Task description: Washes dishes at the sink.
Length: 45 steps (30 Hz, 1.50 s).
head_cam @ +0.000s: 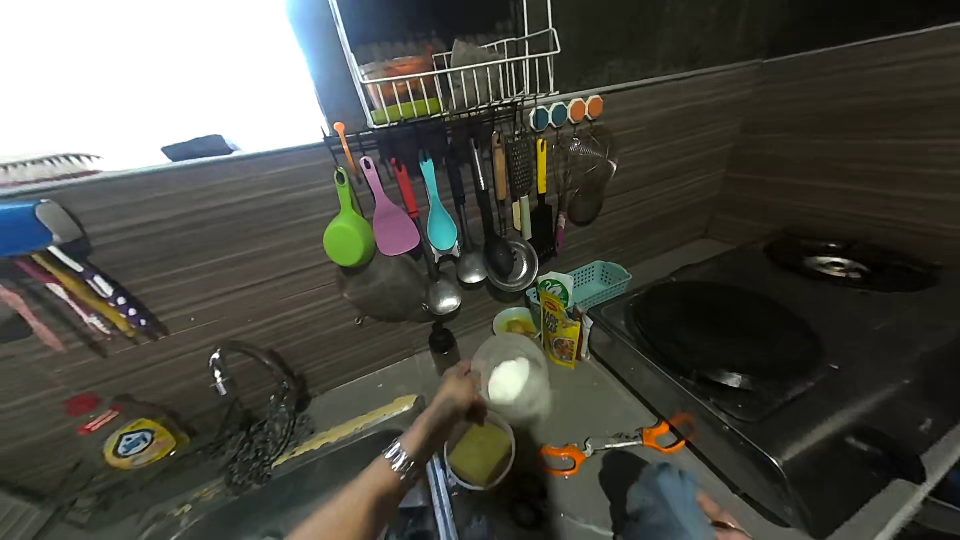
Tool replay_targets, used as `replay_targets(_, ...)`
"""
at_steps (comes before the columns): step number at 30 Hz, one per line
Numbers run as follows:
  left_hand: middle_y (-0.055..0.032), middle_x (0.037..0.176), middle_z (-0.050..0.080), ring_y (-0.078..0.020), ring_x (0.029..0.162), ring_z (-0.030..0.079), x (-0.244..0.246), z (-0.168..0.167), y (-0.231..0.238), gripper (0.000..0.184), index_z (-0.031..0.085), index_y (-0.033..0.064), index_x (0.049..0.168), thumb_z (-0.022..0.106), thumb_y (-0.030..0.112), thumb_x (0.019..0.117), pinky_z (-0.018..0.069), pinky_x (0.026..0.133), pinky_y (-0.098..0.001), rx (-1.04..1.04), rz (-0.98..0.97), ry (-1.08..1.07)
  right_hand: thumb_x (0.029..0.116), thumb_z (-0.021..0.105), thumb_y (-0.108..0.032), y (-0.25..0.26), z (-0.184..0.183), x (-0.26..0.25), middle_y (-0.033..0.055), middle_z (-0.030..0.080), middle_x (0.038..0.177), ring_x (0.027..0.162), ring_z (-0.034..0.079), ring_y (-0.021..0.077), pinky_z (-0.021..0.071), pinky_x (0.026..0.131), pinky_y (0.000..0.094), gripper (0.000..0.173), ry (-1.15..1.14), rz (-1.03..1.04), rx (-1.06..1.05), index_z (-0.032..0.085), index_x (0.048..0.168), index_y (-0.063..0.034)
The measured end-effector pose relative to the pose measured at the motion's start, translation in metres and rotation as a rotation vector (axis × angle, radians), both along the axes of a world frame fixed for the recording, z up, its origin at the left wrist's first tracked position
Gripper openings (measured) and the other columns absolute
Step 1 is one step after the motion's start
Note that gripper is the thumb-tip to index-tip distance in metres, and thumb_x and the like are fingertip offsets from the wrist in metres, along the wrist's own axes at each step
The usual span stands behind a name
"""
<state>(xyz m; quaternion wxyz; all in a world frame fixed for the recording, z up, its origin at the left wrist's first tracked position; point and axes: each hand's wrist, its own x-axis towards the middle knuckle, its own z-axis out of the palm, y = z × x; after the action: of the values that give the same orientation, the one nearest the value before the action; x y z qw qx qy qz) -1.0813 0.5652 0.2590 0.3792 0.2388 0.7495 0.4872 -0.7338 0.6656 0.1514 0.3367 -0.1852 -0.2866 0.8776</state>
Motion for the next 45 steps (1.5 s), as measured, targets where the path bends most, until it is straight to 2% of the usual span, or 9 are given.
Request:
replay_targets(3,-0.0001,0.067,0.055,-0.0084,0.049,0.055,0.027,-0.001,-0.045,0.029,0.059,-0.0005,0.118,0.042,0.021,0.1103,0.0510,0.050,-0.0246,-0.019,-0.285,0.057,0.0959,0.033,0.000,-0.021,-0.004,0.000,-0.0012,0.077,0.100,0.092,0.073,0.0085,0.0614,0.084,0.0285,0.039,-0.017,0.000,0.023,0.064,0.112,-0.0165)
replay_targets(10,-0.0146,0.083,0.061,-0.0225,0.063,0.060,0.104,-0.034,-0.089,0.033,0.056,-0.0025,0.129,0.042,0.020,0.1087,0.0541,0.064,-0.0420,-0.248,-0.596,0.166,0.0995,0.035,0.003,-0.061,0.026,0.013,-0.0027,0.079,0.092,0.084,0.074,0.0046,0.0617,0.078,0.0250,0.047,-0.058,-0.120,0.186,0.075,0.097,-0.0199)
replay_targets(14,-0.0201,0.092,0.065,-0.0315,0.075,0.066,0.130,-0.035,-0.088,0.037,0.053,-0.0004,0.136,0.045,0.019,0.1061,0.0558,0.073,-0.0504,-0.260,-0.637,0.247,0.0830,0.063,0.013,-0.065,0.036,0.021,-0.0108,0.072,0.085,0.076,0.065,-0.0018,0.0570,0.071,0.0187,0.029,-0.469,-0.310,0.717,0.074,0.090,-0.0126)
replay_targets(18,-0.0246,0.107,0.068,-0.0402,0.097,0.069,0.143,-0.037,-0.076,0.036,0.057,0.0019,0.135,0.046,0.020,0.1059,0.0535,0.086,-0.0603,-0.252,-0.743,0.431,0.0810,0.080,-0.005,-0.067,0.010,0.021,0.0035,0.068,0.092,0.084,0.064,0.0056,0.0561,0.079,0.0240,0.020,-0.715,-0.147,0.970,0.069,0.096,0.0031)
replay_targets(22,-0.0245,0.112,0.069,-0.0416,0.104,0.068,0.146,-0.037,-0.074,0.050,0.045,0.0057,0.152,0.047,0.023,0.1043,0.0525,0.090,-0.0605,-0.267,-0.707,0.575,0.0859,0.079,-0.010,-0.071,0.025,0.014,0.0123,0.068,0.096,0.085,0.069,0.0203,0.0582,0.081,0.0399,0.047,-0.981,0.043,0.846,0.053,0.122,0.0042)
replay_targets(28,-0.0220,0.127,0.067,-0.0390,0.116,0.066,0.156,-0.040,-0.084,0.046,0.053,0.0057,0.146,0.049,0.011,0.1008,0.0516,0.097,-0.0580,-0.334,-0.652,0.580,0.0842,0.080,-0.010,-0.067,0.044,-0.007,0.0168,0.071,0.090,0.081,0.070,0.0287,0.0572,0.078,0.0465,0.035,-1.223,0.087,1.039,0.064,0.111,0.0051)
replay_targets(36,-0.0231,0.128,0.065,-0.0407,0.121,0.062,0.135,-0.022,-0.044,0.043,0.056,0.0054,0.142,0.049,0.008,0.0999,0.0491,0.098,-0.0613,-0.354,-0.981,0.762,0.0902,0.075,-0.012,-0.030,0.073,-0.047,0.0203,0.069,0.103,0.099,0.068,0.0340,0.0530,0.092,0.0510,0.031,-1.311,0.424,1.334,0.065,0.116,0.0030)
replay_targets(41,-0.0218,0.126,0.067,-0.0398,0.117,0.065,0.127,-0.032,-0.045,0.051,0.051,0.0107,0.149,0.057,0.023,0.0994,0.0510,0.096,-0.0613,-0.375,-0.758,0.668,0.0919,0.073,-0.019,-0.028,0.050,-0.041,0.0187,0.070,0.097,0.092,0.070,0.0329,0.0550,0.087,0.0513,0.030,-1.282,0.225,1.277,0.066,0.113,0.0022)
replay_targets(45,-0.0197,0.130,0.066,-0.0374,0.120,0.064,0.137,-0.041,-0.053,0.046,0.055,0.0092,0.146,0.050,0.011,0.1000,0.0514,0.098,-0.0577,-0.384,-0.682,0.617,0.0885,0.076,-0.018,-0.039,0.042,-0.036,0.0173,0.071,0.091,0.086,0.071,0.0321,0.0565,0.082,0.0506,0.028,-1.307,0.077,1.261,0.069,0.106,0.0017)
